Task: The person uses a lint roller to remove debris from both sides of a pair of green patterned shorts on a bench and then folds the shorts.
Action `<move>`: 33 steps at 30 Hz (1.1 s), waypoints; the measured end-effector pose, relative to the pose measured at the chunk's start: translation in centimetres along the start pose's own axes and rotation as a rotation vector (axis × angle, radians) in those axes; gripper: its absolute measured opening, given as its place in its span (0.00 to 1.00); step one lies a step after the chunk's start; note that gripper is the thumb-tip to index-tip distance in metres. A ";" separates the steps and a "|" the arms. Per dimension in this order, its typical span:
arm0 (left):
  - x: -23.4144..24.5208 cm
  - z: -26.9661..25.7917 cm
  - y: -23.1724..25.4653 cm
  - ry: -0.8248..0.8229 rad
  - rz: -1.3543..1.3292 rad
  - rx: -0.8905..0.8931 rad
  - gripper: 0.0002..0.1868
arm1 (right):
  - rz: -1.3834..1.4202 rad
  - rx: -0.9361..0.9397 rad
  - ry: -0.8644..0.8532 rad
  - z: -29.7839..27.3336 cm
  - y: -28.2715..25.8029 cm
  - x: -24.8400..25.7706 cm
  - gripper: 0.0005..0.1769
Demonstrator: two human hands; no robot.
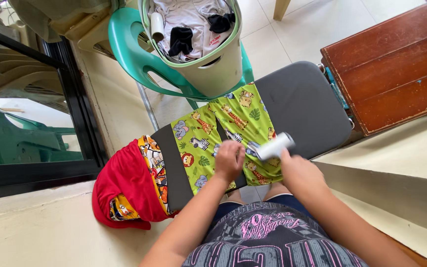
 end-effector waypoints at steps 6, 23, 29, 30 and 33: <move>-4.4 6.5 -2.3 -0.311 0.528 0.113 0.40 | -0.253 -0.036 -0.327 -2.4 2.8 3.0 0.10; 1.5 -1.9 -4.9 0.081 0.221 0.094 0.10 | -0.040 0.130 0.049 1.6 -3.2 -0.3 0.20; 2.1 -1.7 -6.4 -0.225 0.560 0.246 0.48 | -0.292 0.006 -0.430 -4.0 -4.1 5.3 0.11; 1.4 -2.1 -5.7 -0.360 0.490 0.251 0.51 | -0.324 0.024 -0.475 -3.3 -5.2 7.0 0.11; -1.1 -6.3 -1.9 -0.784 0.509 0.017 0.52 | -0.213 0.111 -0.217 -0.2 -10.8 8.7 0.13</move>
Point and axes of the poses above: each hand's wrist, its own z-axis towards the middle knuckle, its own x-axis out of the back of the hand, y = z × x, the point moved 1 cm from there along z, towards the middle knuckle, and after that the axes turned 10 degrees about -y, right-handed, at the moved point
